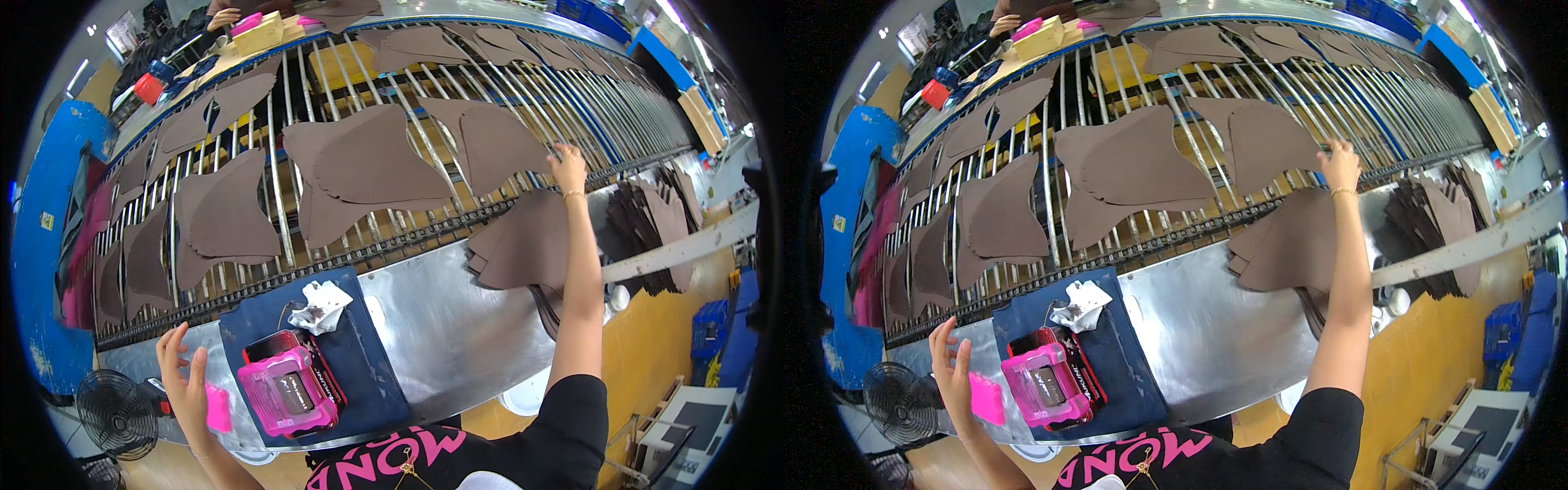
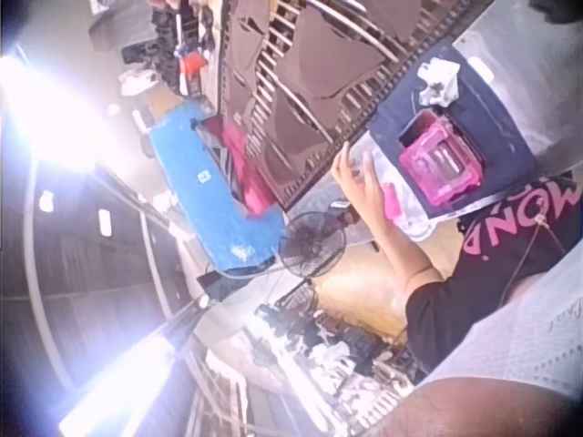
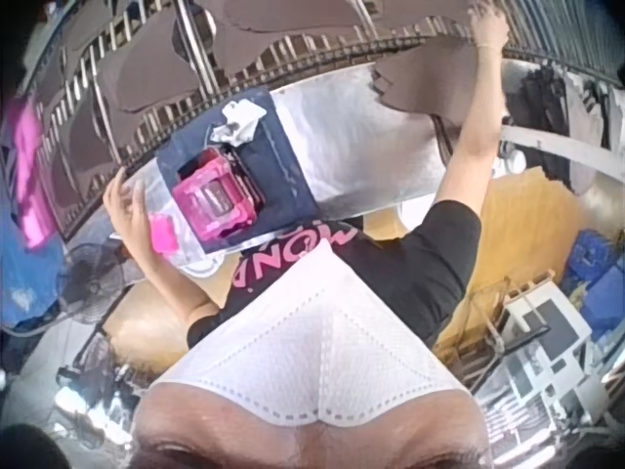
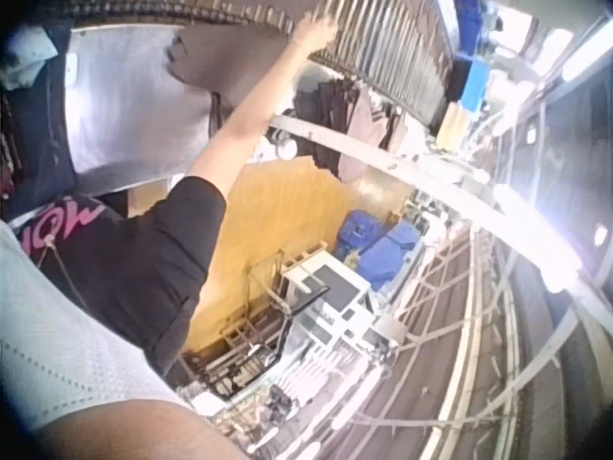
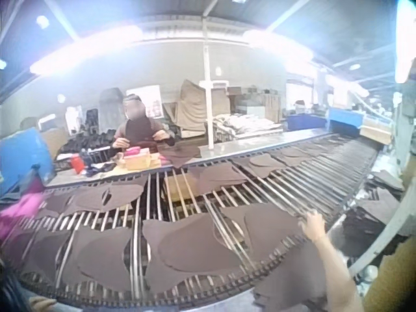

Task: The person repeatedly picks brown fabric pieces from a conveyor belt and stacks them on a table. The person handles each piece individually, placing them in a growing pile on the work surface.

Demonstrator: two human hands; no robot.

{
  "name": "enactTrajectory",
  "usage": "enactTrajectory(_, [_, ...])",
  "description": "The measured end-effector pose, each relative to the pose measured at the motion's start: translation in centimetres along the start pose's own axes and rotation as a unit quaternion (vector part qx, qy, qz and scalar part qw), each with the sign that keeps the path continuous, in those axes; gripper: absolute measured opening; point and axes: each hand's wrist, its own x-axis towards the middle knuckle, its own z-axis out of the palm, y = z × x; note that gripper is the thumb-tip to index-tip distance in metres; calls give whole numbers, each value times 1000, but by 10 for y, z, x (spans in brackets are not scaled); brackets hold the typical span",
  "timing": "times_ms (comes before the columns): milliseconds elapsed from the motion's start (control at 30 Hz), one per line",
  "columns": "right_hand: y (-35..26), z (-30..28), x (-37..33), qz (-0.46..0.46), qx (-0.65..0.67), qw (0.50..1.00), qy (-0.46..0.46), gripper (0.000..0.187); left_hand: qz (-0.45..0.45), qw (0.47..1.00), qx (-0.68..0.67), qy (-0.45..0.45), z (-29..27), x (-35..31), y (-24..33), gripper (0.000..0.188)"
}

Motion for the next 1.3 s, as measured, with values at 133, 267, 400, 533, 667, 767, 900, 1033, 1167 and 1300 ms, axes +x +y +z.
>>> enactTrajectory(133, [6, -38, -101, -1, -33, 991, -126, 50, 12, 999, -40, 3, 2, -12, -15, 38])
enactTrajectory(267, [31, -58, -163, 64, -62, 988, -123, 71, 13, 999, -51, -6, -1, -20, -14, 39])
enactTrajectory(400, [55, -50, -167, 92, -48, 988, -114, 78, 33, 998, -54, 4, -8, -29, -20, 42])
enactTrajectory(533, [31, -60, -177, 120, -105, 985, -70, 72, 17, 998, -66, 16, -21, -47, -27, 45])
enactTrajectory(667, [-5, -100, -198, 112, -113, 987, -3, 60, -5, 993, -114, 29, -34, -65, -44, 45])
enactTrajectory(767, [-4, -126, -217, 160, -110, 973, -124, 49, -12, 991, -133, 31, -41, -72, -53, 45])
enactTrajectory(900, [3, -145, -250, 156, 16, 977, -148, 39, -10, 988, -156, 16, -35, -66, -53, 46])
enactTrajectory(1033, [-42, -200, -257, 108, 242, 956, -127, 36, 13, 983, -185, -1, -23, -52, -27, 47])
enactTrajectory(1167, [-105, -246, -259, -16, 476, 874, -95, 33, 118, 976, -178, -42, 7, -30, -2, 48])
enactTrajectory(1300, [-175, -245, -274, -132, 630, 750, -152, 33, 111, 952, -284, -6, 33, -23, 29, 44])
